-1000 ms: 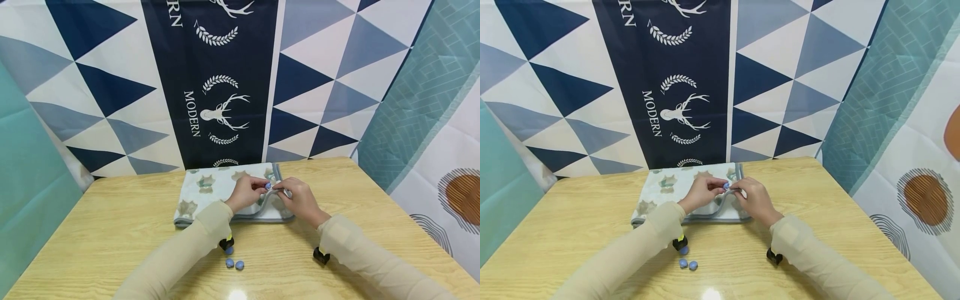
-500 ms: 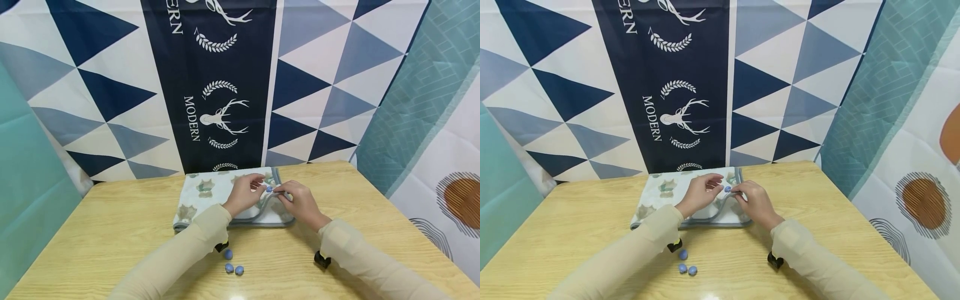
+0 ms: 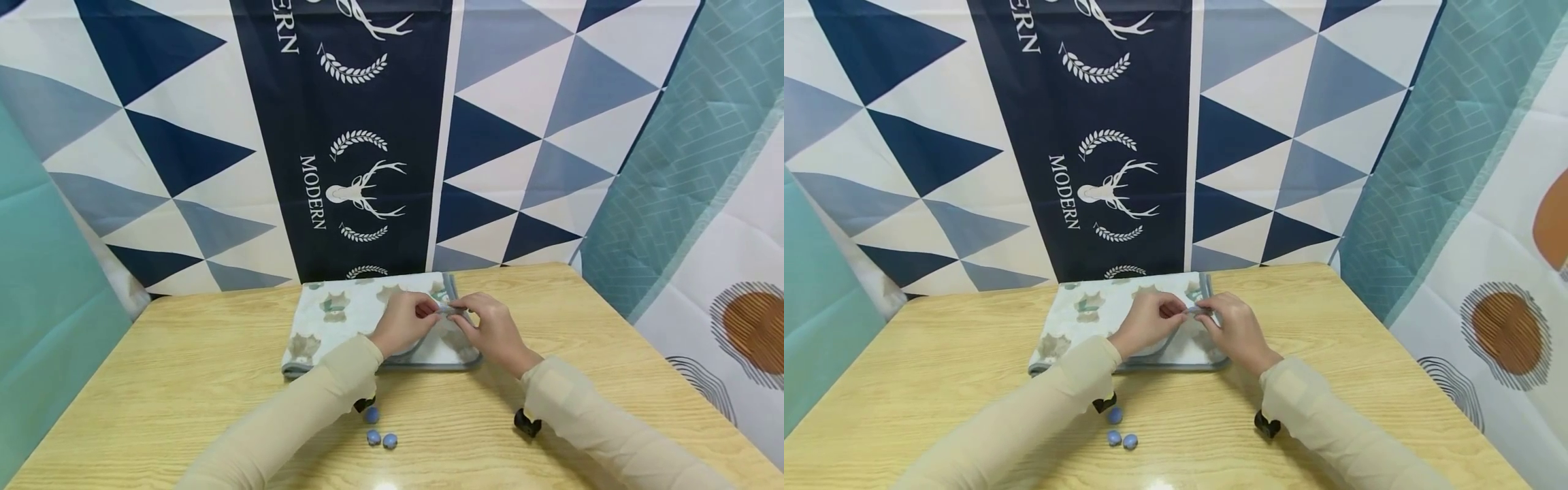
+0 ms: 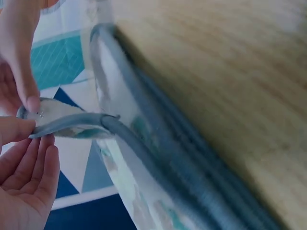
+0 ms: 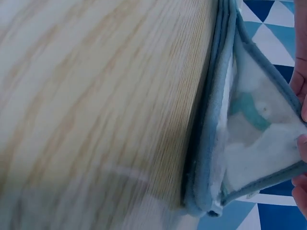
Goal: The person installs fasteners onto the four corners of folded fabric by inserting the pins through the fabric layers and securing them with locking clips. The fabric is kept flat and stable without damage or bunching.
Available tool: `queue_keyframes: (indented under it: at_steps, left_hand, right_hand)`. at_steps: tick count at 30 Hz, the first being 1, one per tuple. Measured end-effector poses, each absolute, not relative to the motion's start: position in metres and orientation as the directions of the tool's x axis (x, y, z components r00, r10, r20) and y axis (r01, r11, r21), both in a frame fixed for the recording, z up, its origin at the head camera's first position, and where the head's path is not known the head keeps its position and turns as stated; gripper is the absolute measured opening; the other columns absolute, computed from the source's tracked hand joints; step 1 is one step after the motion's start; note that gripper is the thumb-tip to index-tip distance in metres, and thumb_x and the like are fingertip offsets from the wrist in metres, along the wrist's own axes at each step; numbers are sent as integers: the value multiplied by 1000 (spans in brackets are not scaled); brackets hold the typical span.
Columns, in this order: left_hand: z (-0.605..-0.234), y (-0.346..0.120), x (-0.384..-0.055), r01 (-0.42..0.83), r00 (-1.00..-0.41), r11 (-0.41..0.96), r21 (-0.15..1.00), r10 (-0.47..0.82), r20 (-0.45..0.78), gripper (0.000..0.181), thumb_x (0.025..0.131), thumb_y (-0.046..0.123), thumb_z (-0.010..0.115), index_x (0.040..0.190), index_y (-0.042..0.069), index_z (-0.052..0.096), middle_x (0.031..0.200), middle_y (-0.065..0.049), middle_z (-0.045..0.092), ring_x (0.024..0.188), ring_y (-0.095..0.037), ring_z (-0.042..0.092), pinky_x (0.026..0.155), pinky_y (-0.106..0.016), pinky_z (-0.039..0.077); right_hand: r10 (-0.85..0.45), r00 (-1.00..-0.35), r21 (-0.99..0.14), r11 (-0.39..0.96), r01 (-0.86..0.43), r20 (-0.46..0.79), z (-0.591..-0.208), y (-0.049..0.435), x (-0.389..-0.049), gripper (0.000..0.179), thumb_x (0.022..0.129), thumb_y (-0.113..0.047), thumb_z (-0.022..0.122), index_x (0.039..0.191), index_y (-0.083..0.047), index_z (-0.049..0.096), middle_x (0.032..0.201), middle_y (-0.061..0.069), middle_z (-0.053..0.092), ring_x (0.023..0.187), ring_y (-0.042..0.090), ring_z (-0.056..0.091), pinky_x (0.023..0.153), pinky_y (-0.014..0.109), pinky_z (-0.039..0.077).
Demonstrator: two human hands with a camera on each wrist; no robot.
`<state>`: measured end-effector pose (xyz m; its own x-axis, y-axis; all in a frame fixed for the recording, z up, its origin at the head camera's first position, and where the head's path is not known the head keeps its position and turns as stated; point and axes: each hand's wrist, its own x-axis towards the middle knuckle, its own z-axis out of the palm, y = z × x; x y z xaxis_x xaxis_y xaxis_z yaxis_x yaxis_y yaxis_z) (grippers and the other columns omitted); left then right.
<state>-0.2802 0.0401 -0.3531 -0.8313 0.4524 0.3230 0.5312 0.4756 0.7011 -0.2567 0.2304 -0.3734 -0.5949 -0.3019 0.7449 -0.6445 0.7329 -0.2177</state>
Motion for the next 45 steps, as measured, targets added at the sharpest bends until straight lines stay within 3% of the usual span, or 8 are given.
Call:
queue_keyframes:
  at_steps: [7, 15, 25, 30, 34, 38, 45]
  left_hand:
    - [-345, 23, -303, 443, -893, 483, 755, 314, 322, 12, 86, 12, 70, 93, 3, 75, 86, -12, 74, 75, -17, 67, 65, -18, 52]
    - [-339, -16, -340, 178, -982, 516, 838, 36, 186, 16, 86, 16, 71, 96, 5, 75, 93, -13, 74, 83, -21, 68, 67, -20, 51]
    - [-356, -74, -363, -7, -993, 516, 856, -106, 56, 18, 89, 11, 66, 102, 0, 72, 104, -19, 72, 90, -26, 69, 76, -27, 55]
    - [-369, -88, -369, -91, -993, 542, 835, -111, -36, 25, 89, 15, 66, 108, -1, 70, 111, -19, 70, 93, -23, 67, 81, -29, 54]
    - [-372, -93, -370, -126, -992, 564, 816, -74, -101, 52, 89, 35, 67, 126, 0, 60, 128, -18, 62, 116, -27, 60, 99, -36, 50]
    - [-365, -92, -367, -88, -994, 594, 799, 5, -113, 77, 88, 50, 62, 143, 1, 41, 148, -17, 45, 136, -31, 43, 113, -43, 38]
    - [-353, -73, -359, 65, -981, 666, 743, 178, -74, 79, 90, 49, 60, 148, 3, 33, 154, -16, 37, 141, -32, 38, 115, -44, 36]
  right_hand:
    - [-246, -713, -286, 794, -537, 657, -376, 243, -252, 37, 77, -11, 79, 111, -1, 69, 104, 14, 72, 88, 25, 67, 77, 41, 56]
    - [-218, -754, -311, 814, -491, 619, -383, 262, -248, 40, 76, -8, 80, 113, -1, 68, 106, 16, 71, 90, 27, 67, 78, 43, 56]
    - [-202, -816, -347, 830, -436, 541, -387, 273, -239, 40, 79, -11, 77, 116, 0, 66, 110, 17, 70, 93, 29, 66, 80, 46, 56]
    - [-198, -825, -344, 839, -422, 529, -387, 282, -235, 40, 78, -10, 78, 115, 0, 66, 108, 18, 71, 91, 29, 67, 78, 46, 56]
    - [-207, -826, -328, 846, -420, 524, -384, 291, -233, 38, 78, -9, 78, 113, 2, 67, 106, 19, 71, 89, 30, 67, 76, 47, 56]
    - [-211, -839, -321, 855, -407, 502, -378, 299, -233, 37, 79, -9, 77, 112, 3, 67, 105, 20, 71, 90, 31, 67, 76, 48, 56]
    - [-196, -913, -345, 881, -324, 357, -370, 309, -231, 26, 81, -10, 75, 103, 2, 70, 95, 17, 73, 78, 23, 66, 69, 38, 56]
